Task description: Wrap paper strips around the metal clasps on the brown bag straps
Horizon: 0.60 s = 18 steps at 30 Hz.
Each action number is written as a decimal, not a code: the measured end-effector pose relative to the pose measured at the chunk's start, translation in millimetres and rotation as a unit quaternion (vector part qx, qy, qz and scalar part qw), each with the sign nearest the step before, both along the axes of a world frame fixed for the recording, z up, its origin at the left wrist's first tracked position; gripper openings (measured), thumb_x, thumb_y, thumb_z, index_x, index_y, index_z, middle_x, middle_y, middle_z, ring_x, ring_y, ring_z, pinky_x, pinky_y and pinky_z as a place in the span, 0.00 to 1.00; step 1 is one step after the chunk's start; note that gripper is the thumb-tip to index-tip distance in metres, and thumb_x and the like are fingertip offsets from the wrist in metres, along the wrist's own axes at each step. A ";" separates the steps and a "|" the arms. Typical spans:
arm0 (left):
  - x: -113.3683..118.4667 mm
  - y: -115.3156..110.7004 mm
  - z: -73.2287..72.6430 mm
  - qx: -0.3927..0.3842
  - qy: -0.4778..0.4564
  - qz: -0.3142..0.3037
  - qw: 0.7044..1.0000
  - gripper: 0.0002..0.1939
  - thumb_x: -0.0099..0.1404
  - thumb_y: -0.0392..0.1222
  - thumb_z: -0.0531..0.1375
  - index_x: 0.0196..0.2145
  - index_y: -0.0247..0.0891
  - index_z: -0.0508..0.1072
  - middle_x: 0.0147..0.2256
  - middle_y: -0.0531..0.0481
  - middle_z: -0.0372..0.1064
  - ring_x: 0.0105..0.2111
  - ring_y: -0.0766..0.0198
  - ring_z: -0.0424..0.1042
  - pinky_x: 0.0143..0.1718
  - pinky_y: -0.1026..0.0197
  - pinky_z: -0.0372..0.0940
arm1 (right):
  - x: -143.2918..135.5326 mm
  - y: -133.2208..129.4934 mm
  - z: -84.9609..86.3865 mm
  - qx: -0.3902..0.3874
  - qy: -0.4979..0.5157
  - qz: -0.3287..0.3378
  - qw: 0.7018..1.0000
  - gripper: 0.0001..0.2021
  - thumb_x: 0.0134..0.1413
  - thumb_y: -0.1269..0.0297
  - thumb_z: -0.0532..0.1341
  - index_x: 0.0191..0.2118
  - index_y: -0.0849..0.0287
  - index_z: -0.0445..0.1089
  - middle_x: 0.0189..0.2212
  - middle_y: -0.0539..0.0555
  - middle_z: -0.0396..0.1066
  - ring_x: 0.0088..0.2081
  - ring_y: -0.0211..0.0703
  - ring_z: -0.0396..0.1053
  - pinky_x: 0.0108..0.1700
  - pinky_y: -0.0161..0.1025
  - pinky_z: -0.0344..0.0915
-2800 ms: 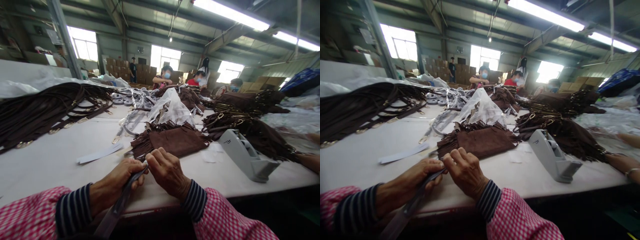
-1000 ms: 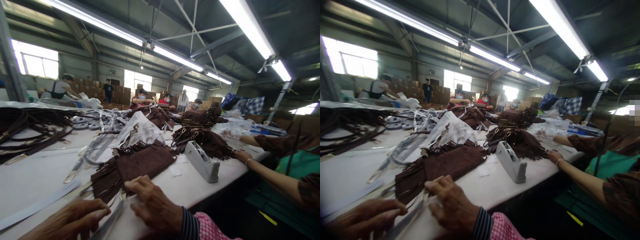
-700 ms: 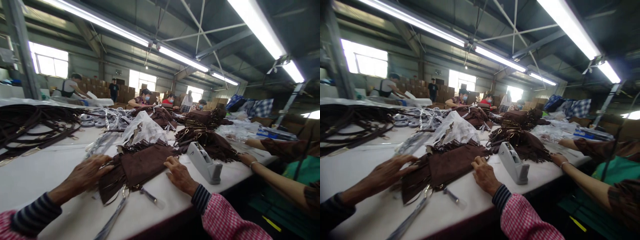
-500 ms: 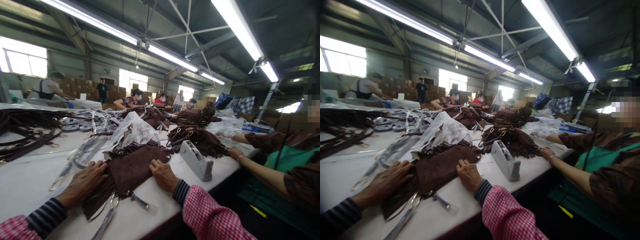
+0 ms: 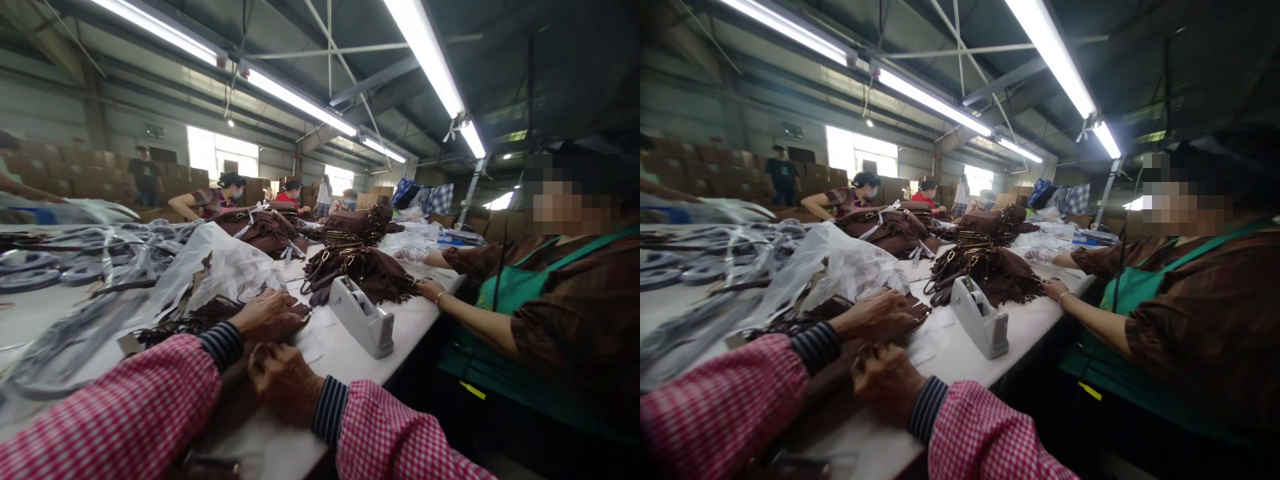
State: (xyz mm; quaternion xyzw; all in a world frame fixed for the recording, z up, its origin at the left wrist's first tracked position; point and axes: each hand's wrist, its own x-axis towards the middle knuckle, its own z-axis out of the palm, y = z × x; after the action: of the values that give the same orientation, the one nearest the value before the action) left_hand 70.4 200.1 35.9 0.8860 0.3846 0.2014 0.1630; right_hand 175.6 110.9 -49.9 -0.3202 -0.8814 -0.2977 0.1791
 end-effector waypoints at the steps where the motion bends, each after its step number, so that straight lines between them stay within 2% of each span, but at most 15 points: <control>1: 15.2 5.5 -8.7 -0.005 0.002 -0.001 1.000 0.14 0.54 0.51 0.65 0.32 0.38 0.78 0.38 0.41 0.75 0.44 0.46 0.69 0.42 0.53 0.61 | -0.2 1.7 -4.8 -0.016 -0.003 0.010 1.000 0.04 0.60 0.74 0.58 0.38 0.64 0.70 0.33 0.60 0.71 0.34 0.48 0.69 0.28 0.40 0.63; 4: 41.7 17.5 -32.7 -0.045 -0.009 -0.010 0.999 0.08 0.48 0.42 0.67 0.27 0.37 0.77 0.36 0.42 0.73 0.42 0.45 0.69 0.42 0.52 0.60 | 2.5 4.6 -11.7 -0.091 -0.012 0.020 0.996 0.08 0.58 0.71 0.60 0.27 0.61 0.68 0.24 0.56 0.69 0.28 0.47 0.68 0.25 0.38 0.60; 6: 45.6 22.7 -44.8 -0.083 -0.033 -0.029 0.996 0.05 0.48 0.39 0.64 0.26 0.37 0.76 0.31 0.46 0.73 0.37 0.50 0.70 0.40 0.55 0.60 | 10.3 1.4 -7.9 -0.131 0.015 0.028 0.991 0.06 0.57 0.69 0.61 0.29 0.61 0.70 0.26 0.56 0.72 0.29 0.45 0.69 0.27 0.38 0.63; 8: 42.6 25.3 -54.3 -0.125 -0.074 -0.054 0.988 0.07 0.51 0.41 0.62 0.27 0.37 0.76 0.29 0.49 0.72 0.33 0.54 0.70 0.37 0.57 0.60 | 25.9 -4.9 1.8 -0.157 0.108 0.048 0.980 0.04 0.56 0.72 0.61 0.35 0.61 0.73 0.34 0.56 0.75 0.35 0.44 0.72 0.33 0.37 0.67; 10: 37.2 25.4 -62.2 -0.166 -0.130 -0.077 0.974 0.11 0.54 0.46 0.61 0.30 0.35 0.76 0.29 0.49 0.72 0.33 0.56 0.69 0.37 0.58 0.61 | 49.7 -8.9 14.2 -0.190 0.255 0.060 0.946 0.09 0.57 0.75 0.59 0.40 0.59 0.75 0.38 0.54 0.76 0.40 0.41 0.73 0.42 0.36 0.69; 12: 32.9 23.5 -68.2 -0.201 -0.190 -0.092 0.957 0.14 0.57 0.49 0.60 0.32 0.34 0.76 0.31 0.48 0.72 0.35 0.56 0.69 0.39 0.58 0.62 | 77.9 -5.3 25.7 -0.227 0.409 0.030 0.883 0.11 0.59 0.75 0.57 0.42 0.58 0.76 0.38 0.54 0.76 0.41 0.40 0.73 0.45 0.36 0.69; 13: 31.8 22.2 -70.2 -0.216 -0.218 -0.097 0.947 0.15 0.57 0.50 0.60 0.34 0.34 0.76 0.32 0.48 0.73 0.36 0.56 0.69 0.40 0.58 0.62 | 91.8 -0.1 30.3 -0.250 0.474 0.001 0.844 0.10 0.59 0.73 0.58 0.42 0.59 0.76 0.38 0.54 0.76 0.40 0.41 0.74 0.42 0.36 0.70; 16: 31.7 18.4 -70.7 -0.259 -0.285 -0.101 0.917 0.16 0.57 0.50 0.63 0.37 0.34 0.77 0.36 0.46 0.74 0.39 0.55 0.69 0.44 0.57 0.61 | 122.8 21.6 37.6 -0.358 0.607 -0.063 0.707 0.15 0.54 0.66 0.63 0.47 0.62 0.73 0.40 0.57 0.75 0.33 0.41 0.74 0.23 0.31 0.66; 18: 32.8 16.3 -67.2 -0.282 -0.313 -0.102 0.901 0.16 0.55 0.50 0.65 0.36 0.35 0.78 0.35 0.47 0.74 0.38 0.56 0.68 0.44 0.57 0.60 | 130.7 33.2 38.2 -0.424 0.634 -0.055 0.644 0.21 0.50 0.63 0.65 0.50 0.65 0.71 0.40 0.58 0.74 0.29 0.40 0.74 0.17 0.28 0.61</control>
State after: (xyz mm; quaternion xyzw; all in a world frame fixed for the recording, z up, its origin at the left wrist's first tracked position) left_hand 103.2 216.4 -31.3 0.7284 0.2623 0.3342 0.5376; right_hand 306.3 144.1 -11.7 -0.5196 -0.5629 0.3750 0.5220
